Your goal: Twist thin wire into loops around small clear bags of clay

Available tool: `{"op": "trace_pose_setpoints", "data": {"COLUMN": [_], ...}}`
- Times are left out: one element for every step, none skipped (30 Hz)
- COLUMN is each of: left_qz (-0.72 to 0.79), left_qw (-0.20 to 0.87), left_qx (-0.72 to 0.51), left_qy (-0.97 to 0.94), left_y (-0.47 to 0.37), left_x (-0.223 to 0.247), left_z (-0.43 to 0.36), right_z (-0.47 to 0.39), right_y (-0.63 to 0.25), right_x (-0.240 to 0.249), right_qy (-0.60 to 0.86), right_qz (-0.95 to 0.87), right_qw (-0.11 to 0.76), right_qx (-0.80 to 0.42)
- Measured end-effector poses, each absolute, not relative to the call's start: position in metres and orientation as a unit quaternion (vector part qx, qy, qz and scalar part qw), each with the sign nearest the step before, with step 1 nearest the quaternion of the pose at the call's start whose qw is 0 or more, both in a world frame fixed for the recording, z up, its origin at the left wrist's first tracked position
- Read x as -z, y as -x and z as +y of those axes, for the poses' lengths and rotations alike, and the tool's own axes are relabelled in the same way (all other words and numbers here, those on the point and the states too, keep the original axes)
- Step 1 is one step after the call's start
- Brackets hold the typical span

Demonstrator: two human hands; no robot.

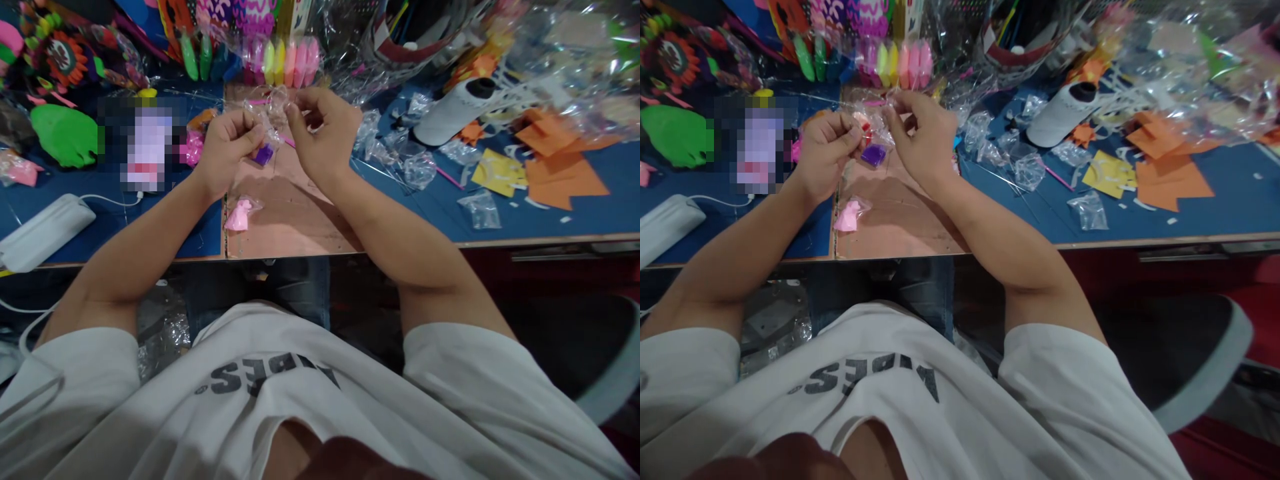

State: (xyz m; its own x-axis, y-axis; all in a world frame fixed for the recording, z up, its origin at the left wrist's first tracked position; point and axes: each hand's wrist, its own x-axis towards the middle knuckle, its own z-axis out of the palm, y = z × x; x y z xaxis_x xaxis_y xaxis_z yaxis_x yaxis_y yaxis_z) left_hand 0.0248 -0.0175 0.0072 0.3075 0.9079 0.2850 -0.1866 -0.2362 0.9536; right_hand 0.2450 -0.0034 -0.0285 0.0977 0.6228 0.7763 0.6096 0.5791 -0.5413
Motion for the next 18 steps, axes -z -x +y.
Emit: {"op": "trace_pose_setpoints", "data": {"left_qz": [0.301, 0.305, 0.310, 0.313, 0.314, 0.313, 0.312, 0.314, 0.317, 0.320, 0.326, 0.335, 0.346, 0.358, 0.369, 0.378, 0.382, 0.383], "left_qw": [0.530, 0.520, 0.513, 0.507, 0.504, 0.504, 0.504, 0.502, 0.499, 0.495, 0.490, 0.484, 0.479, 0.475, 0.473, 0.471, 0.472, 0.475], "left_qx": [-0.509, -0.509, -0.508, -0.507, -0.506, -0.506, -0.507, -0.507, -0.506, -0.507, -0.506, -0.505, -0.504, -0.504, -0.506, -0.513, -0.521, -0.530], "left_qy": [-0.609, -0.614, -0.619, -0.623, -0.626, -0.626, -0.626, -0.627, -0.628, -0.629, -0.630, -0.631, -0.630, -0.626, -0.620, -0.610, -0.600, -0.589], "left_y": [-0.026, -0.026, -0.027, -0.028, -0.029, -0.029, -0.030, -0.030, -0.030, -0.031, -0.031, -0.031, -0.031, -0.031, -0.031, -0.031, -0.031, -0.032], "left_x": [-0.007, -0.008, -0.008, -0.007, -0.008, -0.008, -0.008, -0.009, -0.011, -0.012, -0.013, -0.015, -0.016, -0.017, -0.017, -0.017, -0.016, -0.016], "left_z": [-0.019, -0.019, -0.020, -0.020, -0.020, -0.020, -0.021, -0.021, -0.021, -0.022, -0.022, -0.023, -0.023, -0.023, -0.023, -0.023, -0.022, -0.022], "right_z": [-0.003, -0.003, -0.002, -0.002, -0.001, -0.001, -0.001, -0.001, -0.002, -0.002, -0.003, -0.004, -0.005, -0.006, -0.006, -0.006, -0.006, -0.005], "right_y": [-0.246, -0.246, -0.247, -0.246, -0.245, -0.244, -0.243, -0.242, -0.240, -0.239, -0.238, -0.237, -0.236, -0.236, -0.236, -0.236, -0.236, -0.237], "right_x": [0.028, 0.028, 0.028, 0.028, 0.028, 0.028, 0.028, 0.028, 0.028, 0.028, 0.028, 0.028, 0.028, 0.027, 0.027, 0.026, 0.026, 0.025], "right_qy": [0.458, 0.463, 0.473, 0.485, 0.498, 0.510, 0.517, 0.517, 0.513, 0.507, 0.500, 0.493, 0.489, 0.489, 0.492, 0.496, 0.501, 0.508], "right_qz": [-0.675, -0.679, -0.683, -0.687, -0.693, -0.699, -0.705, -0.713, -0.719, -0.725, -0.730, -0.733, -0.735, -0.735, -0.734, -0.732, -0.729, -0.726], "right_qw": [0.578, 0.569, 0.556, 0.540, 0.521, 0.502, 0.485, 0.474, 0.469, 0.466, 0.467, 0.468, 0.470, 0.470, 0.468, 0.467, 0.465, 0.464], "right_qx": [-0.004, -0.004, -0.005, -0.007, -0.008, -0.009, -0.008, -0.008, -0.008, -0.009, -0.013, -0.019, -0.024, -0.028, -0.029, -0.029, -0.027, -0.024]}}
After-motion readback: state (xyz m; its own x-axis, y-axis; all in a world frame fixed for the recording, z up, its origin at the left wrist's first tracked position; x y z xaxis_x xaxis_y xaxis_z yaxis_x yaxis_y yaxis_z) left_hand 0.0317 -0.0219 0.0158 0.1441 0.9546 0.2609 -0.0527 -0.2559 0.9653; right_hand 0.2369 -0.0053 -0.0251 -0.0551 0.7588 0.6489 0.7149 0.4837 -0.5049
